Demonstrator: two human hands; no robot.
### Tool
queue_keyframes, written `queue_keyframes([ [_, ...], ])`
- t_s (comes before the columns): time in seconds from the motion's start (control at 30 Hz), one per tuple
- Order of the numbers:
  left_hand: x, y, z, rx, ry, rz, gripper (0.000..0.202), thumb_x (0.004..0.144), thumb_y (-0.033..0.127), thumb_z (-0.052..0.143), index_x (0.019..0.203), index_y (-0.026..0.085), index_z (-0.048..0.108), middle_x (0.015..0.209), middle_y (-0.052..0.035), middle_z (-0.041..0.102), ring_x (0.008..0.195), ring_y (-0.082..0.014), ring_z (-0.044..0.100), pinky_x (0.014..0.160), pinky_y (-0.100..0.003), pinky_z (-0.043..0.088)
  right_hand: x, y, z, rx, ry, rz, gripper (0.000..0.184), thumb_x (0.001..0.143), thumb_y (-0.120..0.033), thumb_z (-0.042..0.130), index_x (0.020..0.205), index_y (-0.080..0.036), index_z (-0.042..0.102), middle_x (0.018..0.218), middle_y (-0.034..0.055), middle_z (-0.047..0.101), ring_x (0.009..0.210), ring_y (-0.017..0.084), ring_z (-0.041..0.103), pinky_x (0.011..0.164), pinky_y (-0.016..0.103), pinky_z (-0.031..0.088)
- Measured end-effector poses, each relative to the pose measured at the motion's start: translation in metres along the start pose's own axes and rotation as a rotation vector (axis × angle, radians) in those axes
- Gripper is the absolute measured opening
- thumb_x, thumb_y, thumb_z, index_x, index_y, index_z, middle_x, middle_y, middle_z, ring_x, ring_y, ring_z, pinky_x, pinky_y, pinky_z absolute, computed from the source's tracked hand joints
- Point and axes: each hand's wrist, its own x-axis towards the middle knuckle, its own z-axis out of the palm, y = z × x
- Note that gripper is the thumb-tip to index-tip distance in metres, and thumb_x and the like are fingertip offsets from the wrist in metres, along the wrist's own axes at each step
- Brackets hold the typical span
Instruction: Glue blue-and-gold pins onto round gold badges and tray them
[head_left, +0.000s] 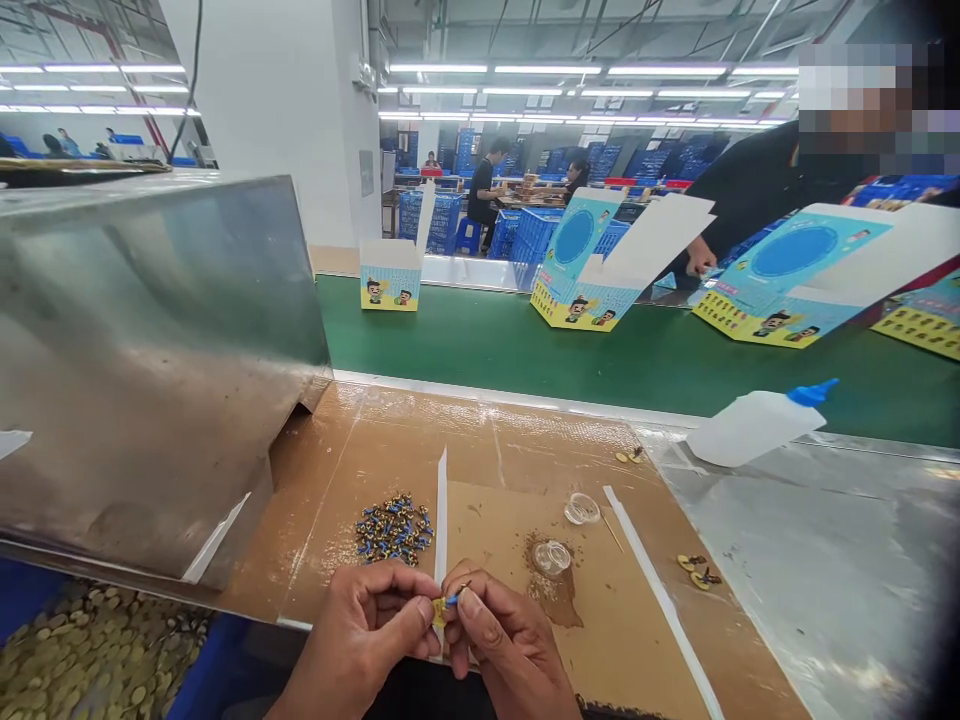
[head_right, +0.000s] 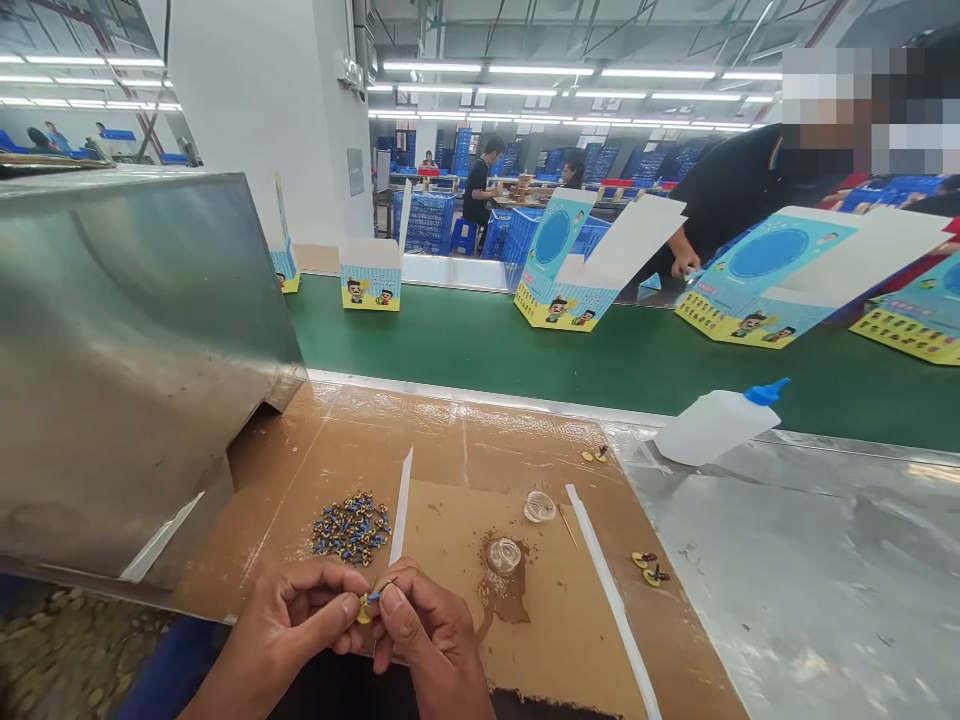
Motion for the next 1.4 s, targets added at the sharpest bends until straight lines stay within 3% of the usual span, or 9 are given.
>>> queue_keyframes([
  [0.13, 0.002, -0.005, 0.003, 0.015, -0.05, 0.025, 0.041, 0.09, 0.054, 0.078, 0.089, 0.013, 0.074, 0.067, -0.0055, 0.074, 0.057, -0.0137, 0.068, 0.054, -0.02, 0.055, -0.001, 0.005, -0.001, -0.037, 0.071, -0.034, 0.04, 0.095, -0.055, 0.073, 0.082, -0.017, 0.077, 0.084, 0.0036, 0.06, 0.065, 0.014, 0.058, 0.06, 0.026, 0.046],
  [0.3, 0.0, 0.0, 0.009, 0.056, -0.087, 0.002, 0.053, 0.093, 0.065, 0.068, 0.081, 0.013, 0.065, 0.069, -0.0061, 0.07, 0.049, -0.0081, 0.057, 0.041, -0.014, 0.04, -0.002, 0.009, 0.003, -0.008, 0.097, -0.066, 0.038, 0.095, -0.052, 0.074, 0.079, -0.017, 0.076, 0.08, 0.0035, 0.061, 0.063, 0.014, 0.056, 0.059, 0.027, 0.045],
  [0.43, -0.003, 0.005, 0.014, 0.031, -0.089, -0.037, 0.055, 0.091, 0.068, 0.068, 0.08, 0.014, 0.06, 0.062, 0.0009, 0.06, 0.044, -0.003, 0.043, 0.042, -0.014, 0.03, 0.0, 0.018, 0.006, 0.111, 0.08, -0.086, 0.038, 0.096, -0.051, 0.073, 0.077, -0.018, 0.075, 0.08, 0.0024, 0.057, 0.062, 0.014, 0.05, 0.059, 0.029, 0.044],
  [0.53, -0.004, 0.004, 0.018, -0.032, -0.085, -0.047, 0.055, 0.089, 0.069, 0.07, 0.08, 0.016, 0.057, 0.064, 0.0031, 0.056, 0.046, -0.0027, 0.04, 0.041, -0.014, 0.026, 0.002, 0.029, 0.005, 0.273, 0.062, -0.045, 0.037, 0.094, -0.052, 0.074, 0.077, -0.02, 0.074, 0.08, 0.0009, 0.052, 0.062, 0.015, 0.05, 0.057, 0.029, 0.044],
  [0.67, -0.004, 0.002, 0.019, -0.059, -0.098, -0.039, 0.055, 0.088, 0.069, 0.071, 0.081, 0.016, 0.057, 0.064, 0.0033, 0.055, 0.047, -0.0032, 0.041, 0.041, -0.015, 0.024, 0.002, 0.039, 0.002, 0.322, 0.104, -0.011, 0.038, 0.089, -0.054, 0.078, 0.076, -0.019, 0.074, 0.08, 0.0003, 0.048, 0.063, 0.012, 0.047, 0.056, 0.026, 0.038],
  [0.83, -0.002, 0.002, 0.019, -0.033, -0.087, -0.029, 0.056, 0.088, 0.069, 0.071, 0.081, 0.015, 0.058, 0.064, 0.0027, 0.056, 0.047, -0.0034, 0.041, 0.042, -0.015, 0.025, -0.002, 0.028, 0.001, 0.19, 0.164, -0.017, 0.039, 0.088, -0.057, 0.08, 0.077, -0.02, 0.078, 0.073, 0.0012, 0.053, 0.061, 0.013, 0.043, 0.055, 0.026, 0.036],
  [1.0, -0.001, 0.005, 0.022, 0.016, -0.05, -0.063, 0.057, 0.087, 0.071, 0.07, 0.076, 0.016, 0.06, 0.059, 0.0049, 0.053, 0.043, -0.0031, 0.034, 0.04, -0.016, 0.023, -0.006, 0.019, 0.002, -0.023, 0.281, -0.141, 0.036, 0.089, -0.056, 0.08, 0.076, -0.023, 0.08, 0.078, 0.0036, 0.061, 0.071, 0.018, 0.049, 0.067, 0.03, 0.043],
  [1.1, -0.002, 0.004, 0.022, 0.042, -0.052, -0.077, 0.058, 0.087, 0.073, 0.069, 0.078, 0.016, 0.062, 0.062, 0.0022, 0.058, 0.044, -0.0043, 0.038, 0.04, -0.016, 0.025, -0.007, 0.022, 0.001, -0.085, 0.286, -0.188, 0.034, 0.091, -0.053, 0.079, 0.075, -0.023, 0.079, 0.08, 0.005, 0.063, 0.075, 0.021, 0.052, 0.07, 0.033, 0.044],
  [1.4, -0.006, -0.012, 0.027, -0.065, 0.007, -0.017, 0.058, 0.086, 0.072, 0.071, 0.081, 0.016, 0.06, 0.066, 0.0004, 0.06, 0.047, -0.0037, 0.039, 0.041, -0.015, 0.025, -0.002, 0.036, 0.003, 0.186, 0.216, -0.12, 0.033, 0.09, -0.052, 0.079, 0.075, -0.022, 0.079, 0.082, 0.0017, 0.052, 0.071, 0.017, 0.046, 0.067, 0.031, 0.044],
])
